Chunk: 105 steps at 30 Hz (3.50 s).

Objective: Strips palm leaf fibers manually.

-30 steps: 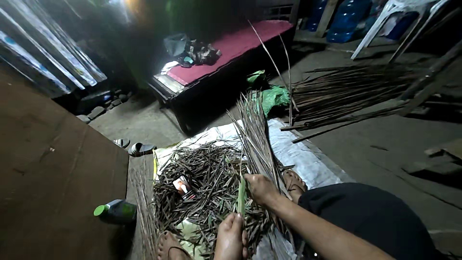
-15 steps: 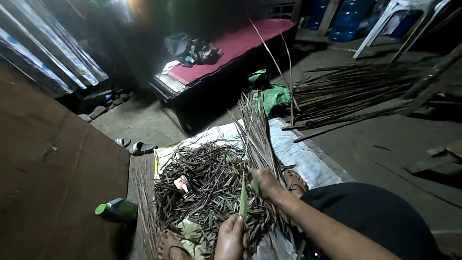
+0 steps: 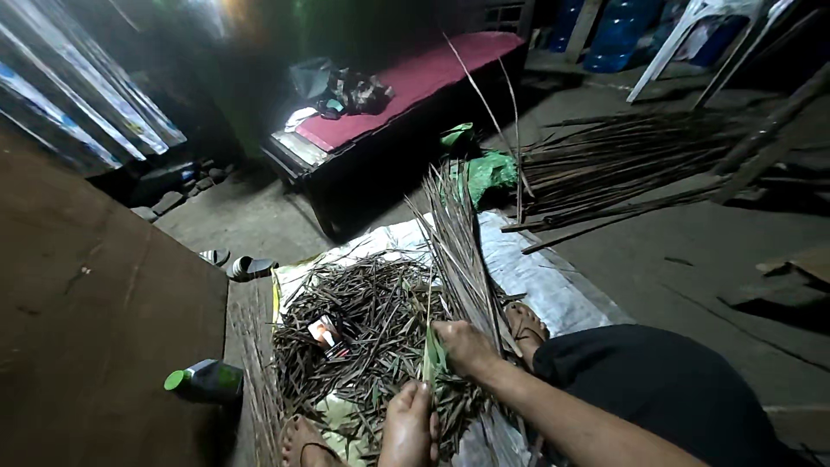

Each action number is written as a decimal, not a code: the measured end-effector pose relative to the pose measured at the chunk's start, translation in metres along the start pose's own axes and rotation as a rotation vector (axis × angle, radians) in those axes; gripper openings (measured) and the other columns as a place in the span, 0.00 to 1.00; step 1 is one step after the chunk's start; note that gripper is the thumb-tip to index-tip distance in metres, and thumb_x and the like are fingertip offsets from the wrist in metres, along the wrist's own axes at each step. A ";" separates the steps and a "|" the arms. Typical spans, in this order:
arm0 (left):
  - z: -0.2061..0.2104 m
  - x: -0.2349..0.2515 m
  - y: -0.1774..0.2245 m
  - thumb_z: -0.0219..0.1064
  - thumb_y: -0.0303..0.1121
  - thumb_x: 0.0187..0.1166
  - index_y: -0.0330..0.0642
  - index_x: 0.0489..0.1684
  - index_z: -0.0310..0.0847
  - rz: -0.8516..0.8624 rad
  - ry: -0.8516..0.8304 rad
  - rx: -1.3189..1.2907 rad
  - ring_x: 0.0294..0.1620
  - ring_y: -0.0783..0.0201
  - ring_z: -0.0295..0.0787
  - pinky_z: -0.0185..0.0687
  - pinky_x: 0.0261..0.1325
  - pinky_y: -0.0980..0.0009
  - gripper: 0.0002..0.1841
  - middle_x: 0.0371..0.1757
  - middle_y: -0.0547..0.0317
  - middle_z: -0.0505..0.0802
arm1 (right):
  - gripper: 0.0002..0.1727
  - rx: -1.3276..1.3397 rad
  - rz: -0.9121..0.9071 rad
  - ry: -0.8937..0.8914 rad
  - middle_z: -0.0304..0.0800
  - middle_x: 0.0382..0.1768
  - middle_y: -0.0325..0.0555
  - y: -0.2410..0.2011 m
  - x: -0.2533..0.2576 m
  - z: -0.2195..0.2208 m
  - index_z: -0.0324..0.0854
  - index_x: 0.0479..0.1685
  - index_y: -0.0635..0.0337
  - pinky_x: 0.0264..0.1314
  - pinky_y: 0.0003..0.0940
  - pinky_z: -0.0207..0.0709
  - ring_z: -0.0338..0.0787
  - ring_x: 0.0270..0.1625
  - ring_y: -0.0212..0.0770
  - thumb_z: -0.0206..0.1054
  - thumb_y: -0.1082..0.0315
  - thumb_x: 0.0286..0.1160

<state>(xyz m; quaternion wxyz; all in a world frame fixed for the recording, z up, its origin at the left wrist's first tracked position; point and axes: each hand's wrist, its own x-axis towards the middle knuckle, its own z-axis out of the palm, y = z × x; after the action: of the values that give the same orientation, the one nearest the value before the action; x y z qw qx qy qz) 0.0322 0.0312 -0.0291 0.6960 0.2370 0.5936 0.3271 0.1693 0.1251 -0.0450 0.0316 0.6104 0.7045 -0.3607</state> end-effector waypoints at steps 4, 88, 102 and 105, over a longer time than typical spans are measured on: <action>-0.004 0.001 0.000 0.44 0.33 0.96 0.39 0.38 0.72 -0.008 -0.017 -0.008 0.07 0.79 0.62 0.58 0.10 0.85 0.15 0.13 0.69 0.71 | 0.18 0.029 0.022 -0.048 0.87 0.61 0.68 -0.002 0.002 -0.005 0.80 0.69 0.66 0.70 0.63 0.75 0.86 0.68 0.66 0.56 0.71 0.85; -0.011 0.009 -0.002 0.41 0.30 0.96 0.36 0.42 0.73 0.028 -0.077 -0.002 0.10 0.74 0.75 0.76 0.17 0.79 0.15 0.13 0.66 0.77 | 0.18 0.398 -0.154 -0.016 0.88 0.44 0.61 0.010 -0.008 -0.007 0.82 0.62 0.71 0.54 0.50 0.79 0.87 0.45 0.52 0.51 0.71 0.89; -0.011 0.005 0.001 0.37 0.31 0.96 0.43 0.39 0.70 -0.018 -0.244 -0.146 0.10 0.81 0.65 0.63 0.14 0.87 0.17 0.13 0.72 0.72 | 0.17 -0.075 -0.164 -0.059 0.88 0.56 0.70 0.001 -0.010 0.009 0.83 0.56 0.75 0.67 0.64 0.76 0.87 0.64 0.67 0.59 0.68 0.84; -0.009 -0.003 -0.003 0.35 0.31 0.95 0.46 0.37 0.70 -0.066 -0.382 -0.132 0.10 0.82 0.65 0.60 0.14 0.88 0.18 0.14 0.73 0.74 | 0.18 0.073 -0.046 0.094 0.87 0.60 0.71 0.011 0.005 -0.006 0.80 0.67 0.71 0.69 0.65 0.75 0.86 0.67 0.68 0.55 0.71 0.87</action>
<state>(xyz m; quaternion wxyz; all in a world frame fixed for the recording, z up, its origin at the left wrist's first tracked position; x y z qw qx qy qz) 0.0231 0.0265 -0.0304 0.8203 0.2288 0.4356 0.2916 0.1805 0.1322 -0.0485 -0.0319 0.6110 0.7056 -0.3576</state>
